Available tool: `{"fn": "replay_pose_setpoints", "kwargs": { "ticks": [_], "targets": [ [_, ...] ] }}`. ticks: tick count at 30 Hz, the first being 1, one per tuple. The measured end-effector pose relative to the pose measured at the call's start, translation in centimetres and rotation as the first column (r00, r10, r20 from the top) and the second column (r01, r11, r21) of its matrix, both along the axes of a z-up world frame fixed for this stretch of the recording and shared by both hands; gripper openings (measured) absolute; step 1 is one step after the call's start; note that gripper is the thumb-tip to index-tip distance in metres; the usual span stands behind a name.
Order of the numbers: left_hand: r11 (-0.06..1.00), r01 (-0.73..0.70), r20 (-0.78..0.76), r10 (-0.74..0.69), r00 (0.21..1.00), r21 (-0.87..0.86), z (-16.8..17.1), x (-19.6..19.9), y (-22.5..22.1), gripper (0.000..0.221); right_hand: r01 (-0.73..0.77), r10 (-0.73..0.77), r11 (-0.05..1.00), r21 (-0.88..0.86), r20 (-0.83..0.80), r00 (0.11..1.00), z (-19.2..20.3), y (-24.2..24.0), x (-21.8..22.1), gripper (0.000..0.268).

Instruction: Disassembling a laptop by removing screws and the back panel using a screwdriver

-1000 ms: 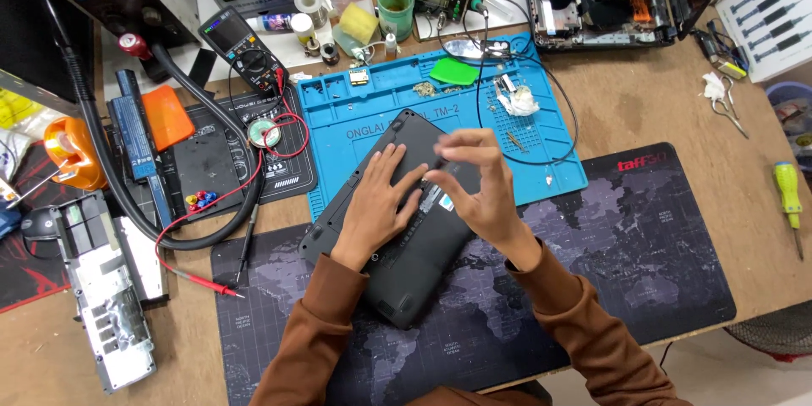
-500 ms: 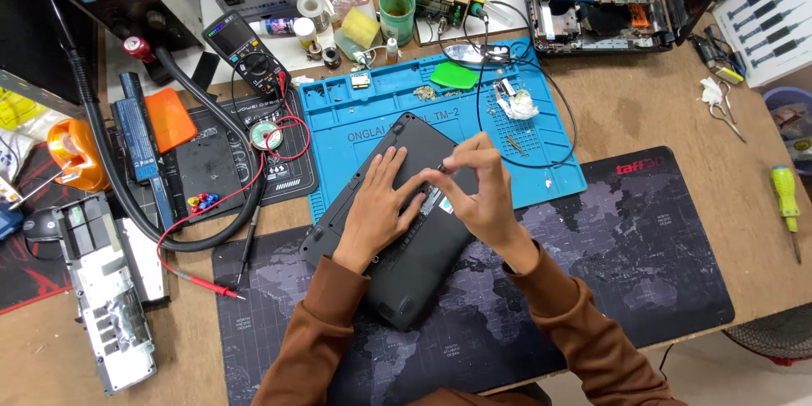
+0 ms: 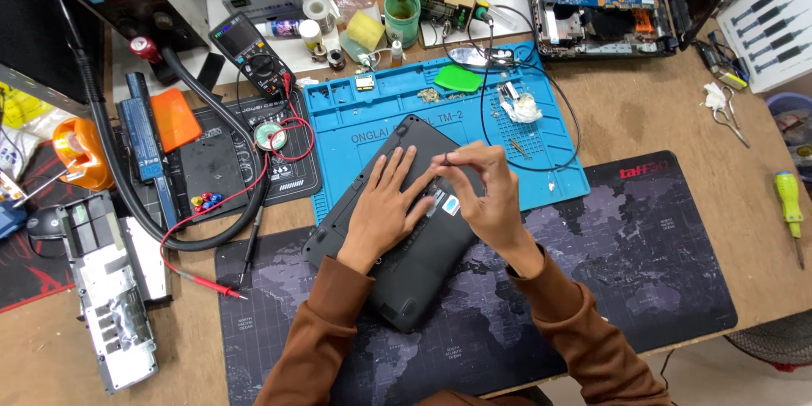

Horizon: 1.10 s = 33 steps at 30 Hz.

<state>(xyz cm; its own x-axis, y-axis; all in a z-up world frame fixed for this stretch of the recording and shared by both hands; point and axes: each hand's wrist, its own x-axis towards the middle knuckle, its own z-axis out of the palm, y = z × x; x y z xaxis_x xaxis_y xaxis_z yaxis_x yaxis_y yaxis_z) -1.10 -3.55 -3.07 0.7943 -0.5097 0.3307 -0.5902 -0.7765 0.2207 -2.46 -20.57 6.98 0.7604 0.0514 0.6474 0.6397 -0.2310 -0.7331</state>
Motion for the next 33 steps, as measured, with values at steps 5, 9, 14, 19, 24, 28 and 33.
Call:
{"fn": "replay_pose_setpoints", "kwargs": {
  "ticks": [5,9,14,19,24,28,33],
  "targets": [
    [1.000,0.010,-0.029,-0.010,1.000,0.003,-0.1,0.2,0.1,0.051,-0.042,0.041,0.999,-0.022,-0.039,0.998,0.6,-0.5,0.3,0.023],
    [0.999,0.035,-0.078,-0.035,0.996,0.005,0.1,0.2,0.3,0.054,-0.031,0.028,0.999,-0.027,-0.103,0.994,2.1,-0.4,0.0,0.015],
    [0.997,0.070,-0.168,-0.075,0.983,-0.034,0.7,0.3,0.7,0.055,-0.003,0.001,1.000,-0.029,-0.064,0.998,0.0,-1.1,0.6,0.026],
    [0.996,0.081,-0.175,-0.084,0.981,-0.026,0.8,0.3,0.8,0.054,-0.080,0.072,0.995,-0.062,-0.124,0.990,-0.8,-0.1,0.7,0.047],
    [0.985,0.121,-0.225,-0.146,0.963,-0.124,0.8,0.7,1.3,0.052,0.025,-0.022,0.988,-0.150,0.026,0.999,-1.9,-1.3,1.1,0.050],
    [0.957,0.153,-0.340,-0.233,0.911,-0.244,2.1,2.0,2.5,0.051,0.181,-0.182,0.933,-0.310,0.026,0.983,-0.3,-2.9,0.3,0.033],
    [0.841,0.041,-0.370,-0.280,0.886,-0.539,3.2,6.1,2.4,0.024,0.186,-0.287,0.855,-0.484,-0.144,0.947,-5.4,-4.2,2.0,0.026]
  ]
}}
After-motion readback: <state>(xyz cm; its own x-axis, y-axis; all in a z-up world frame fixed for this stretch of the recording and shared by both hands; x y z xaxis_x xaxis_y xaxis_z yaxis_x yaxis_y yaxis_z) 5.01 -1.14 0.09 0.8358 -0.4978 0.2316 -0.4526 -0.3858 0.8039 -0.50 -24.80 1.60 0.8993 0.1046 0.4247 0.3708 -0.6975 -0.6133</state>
